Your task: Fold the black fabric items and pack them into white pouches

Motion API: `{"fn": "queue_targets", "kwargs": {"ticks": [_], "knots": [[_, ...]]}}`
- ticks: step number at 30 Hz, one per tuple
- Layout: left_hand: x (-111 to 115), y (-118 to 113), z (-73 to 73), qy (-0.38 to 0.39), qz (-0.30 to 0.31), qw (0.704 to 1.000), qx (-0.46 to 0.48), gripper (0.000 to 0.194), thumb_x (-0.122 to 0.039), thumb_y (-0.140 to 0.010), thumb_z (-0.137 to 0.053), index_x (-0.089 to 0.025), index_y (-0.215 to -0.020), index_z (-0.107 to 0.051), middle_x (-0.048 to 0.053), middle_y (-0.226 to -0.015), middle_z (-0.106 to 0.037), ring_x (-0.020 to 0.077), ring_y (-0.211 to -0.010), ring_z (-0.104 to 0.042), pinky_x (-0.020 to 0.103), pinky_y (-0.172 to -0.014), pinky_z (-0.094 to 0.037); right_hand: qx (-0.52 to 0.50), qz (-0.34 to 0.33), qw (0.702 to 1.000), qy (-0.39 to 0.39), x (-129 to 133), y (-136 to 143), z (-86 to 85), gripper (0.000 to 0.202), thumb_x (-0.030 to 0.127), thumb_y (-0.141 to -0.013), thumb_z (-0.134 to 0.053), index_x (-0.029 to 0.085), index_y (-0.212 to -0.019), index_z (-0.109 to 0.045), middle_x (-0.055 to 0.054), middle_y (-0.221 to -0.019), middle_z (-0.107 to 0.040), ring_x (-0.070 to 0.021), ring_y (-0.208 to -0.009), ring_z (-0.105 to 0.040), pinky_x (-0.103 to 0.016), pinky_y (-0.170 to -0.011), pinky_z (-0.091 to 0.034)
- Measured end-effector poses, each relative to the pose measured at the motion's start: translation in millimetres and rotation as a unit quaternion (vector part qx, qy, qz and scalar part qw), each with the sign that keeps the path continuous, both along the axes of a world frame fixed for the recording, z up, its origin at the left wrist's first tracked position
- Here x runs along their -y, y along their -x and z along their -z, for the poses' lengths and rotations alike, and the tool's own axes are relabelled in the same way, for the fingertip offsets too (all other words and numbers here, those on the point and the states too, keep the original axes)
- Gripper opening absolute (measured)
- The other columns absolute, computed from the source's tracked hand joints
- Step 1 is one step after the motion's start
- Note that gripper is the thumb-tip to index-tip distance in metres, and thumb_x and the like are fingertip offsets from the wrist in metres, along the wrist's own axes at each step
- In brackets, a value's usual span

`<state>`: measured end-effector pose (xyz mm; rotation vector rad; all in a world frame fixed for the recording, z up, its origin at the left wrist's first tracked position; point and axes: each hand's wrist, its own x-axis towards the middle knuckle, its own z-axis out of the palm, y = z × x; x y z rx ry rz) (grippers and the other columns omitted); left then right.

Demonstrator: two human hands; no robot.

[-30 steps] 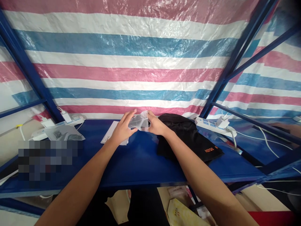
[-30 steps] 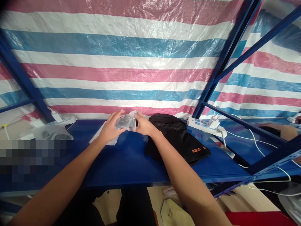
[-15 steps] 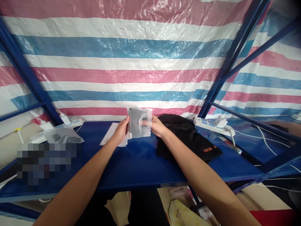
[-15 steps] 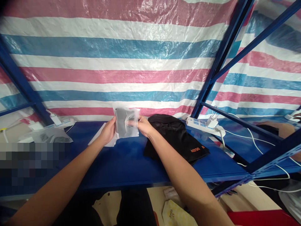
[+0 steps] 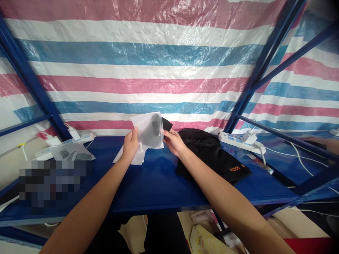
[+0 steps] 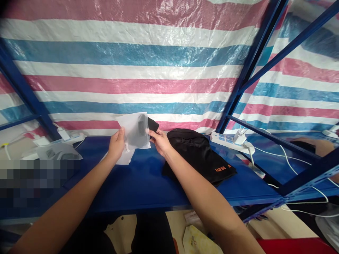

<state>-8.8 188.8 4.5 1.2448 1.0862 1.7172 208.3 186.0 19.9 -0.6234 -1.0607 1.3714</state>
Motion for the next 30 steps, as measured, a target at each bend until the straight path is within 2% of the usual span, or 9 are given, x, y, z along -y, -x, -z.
{"fn": "queue_targets", "kwargs": {"ticks": [3,6,9,11,15,20,23,25,30], "knots": [[-0.1,1.7,3.8,-0.027,-0.043,0.998,-0.035,0.052,-0.064,-0.102,-0.066,-0.023,-0.072,-0.058,0.001,-0.067,-0.057,0.0214,-0.077,-0.059,0.028,-0.069,-0.047,-0.035,0.031,0.999,0.02,-2.3,11.6,9.4,0.046,0.048,-0.073,-0.096,0.023,-0.108,-0.078,-0.005,-0.118,-0.082,-0.0204,-0.097,-0.074,-0.029,-0.079,-0.061],[-6.8,6.0,10.4,-0.031,-0.079,0.995,-0.05,0.058,-0.069,-0.102,-0.063,-0.023,-0.068,-0.057,0.0,-0.063,-0.056,0.0202,-0.071,-0.058,0.029,-0.065,-0.046,-0.03,0.1,0.994,0.009,-9.8,13.3,14.8,0.056,0.064,-0.081,-0.086,0.027,-0.122,-0.071,-0.006,-0.124,-0.079,-0.0229,-0.103,-0.074,-0.035,-0.088,-0.063],[-17.4,12.5,14.7,-0.023,-0.087,0.996,-0.021,0.06,-0.076,-0.1,-0.06,-0.021,-0.076,-0.066,0.003,-0.072,-0.068,0.0205,-0.072,-0.065,0.028,-0.067,-0.05,0.016,0.15,0.988,-0.041,-18.7,-1.6,11.0,0.064,0.079,-0.091,-0.066,0.031,-0.134,-0.065,-0.008,-0.132,-0.077,-0.0253,-0.113,-0.074,-0.041,-0.095,-0.064],[-23.7,15.9,15.0,-0.014,-0.078,0.996,0.035,0.06,-0.077,-0.098,-0.061,-0.019,-0.086,-0.073,0.007,-0.085,-0.076,0.0224,-0.079,-0.071,0.03,-0.072,-0.055,0.022,0.152,0.987,-0.056,-21.1,-14.6,4.7,0.069,0.083,-0.093,-0.059,0.03,-0.137,-0.064,-0.011,-0.135,-0.076,-0.0283,-0.121,-0.073,-0.044,-0.098,-0.064],[-28.8,16.9,11.8,0.019,-0.044,0.991,0.127,0.055,-0.071,-0.099,-0.066,-0.017,-0.1,-0.076,0.011,-0.1,-0.08,0.0252,-0.093,-0.078,0.034,-0.083,-0.061,-0.002,0.079,0.996,-0.028,-14.3,-24.5,-4.6,0.067,0.079,-0.094,-0.06,0.024,-0.131,-0.07,-0.014,-0.128,-0.079,-0.0332,-0.124,-0.074,-0.046,-0.097,-0.066],[-21.4,12.8,4.0,0.068,0.044,0.985,0.15,0.044,-0.064,-0.099,-0.072,-0.021,-0.107,-0.075,0.011,-0.112,-0.08,0.0275,-0.11,-0.078,0.038,-0.093,-0.064,0.023,-0.067,0.994,0.088,-3.8,-8.6,1.9,0.045,0.056,-0.091,-0.081,0.019,-0.117,-0.077,-0.012,-0.111,-0.084,-0.0287,-0.099,-0.082,-0.039,-0.084,-0.07],[-13.9,12.2,-2.3,0.054,0.132,0.983,0.116,0.041,-0.054,-0.092,-0.085,-0.023,-0.118,-0.076,0.011,-0.134,-0.077,0.0291,-0.131,-0.071,0.039,-0.107,-0.059,0.024,-0.077,0.991,0.11,-3.1,-4.1,7.3,0.04,0.045,-0.089,-0.088,0.017,-0.116,-0.079,-0.013,-0.116,-0.084,-0.0249,-0.097,-0.083,-0.033,-0.082,-0.07],[-10.8,13.1,-5.6,0.044,0.166,0.979,0.109,0.044,-0.044,-0.086,-0.092,-0.022,-0.121,-0.077,0.012,-0.137,-0.076,0.0302,-0.132,-0.07,0.04,-0.11,-0.056,0.021,-0.067,0.992,0.105,-4.1,-5.4,9.0,0.038,0.043,-0.088,-0.09,0.016,-0.114,-0.08,-0.013,-0.117,-0.084,-0.0245,-0.097,-0.083,-0.031,-0.082,-0.07],[-13.7,17.9,-7.8,0.075,0.102,0.978,0.167,0.036,-0.031,-0.083,-0.092,-0.016,-0.111,-0.075,0.012,-0.11,-0.081,0.0291,-0.107,-0.078,0.043,-0.098,-0.062,0.029,-0.056,0.993,0.097,-5.3,-11.0,8.1,0.037,0.042,-0.085,-0.094,0.017,-0.11,-0.081,-0.011,-0.109,-0.086,-0.0234,-0.09,-0.083,-0.03,-0.078,-0.07]]}}
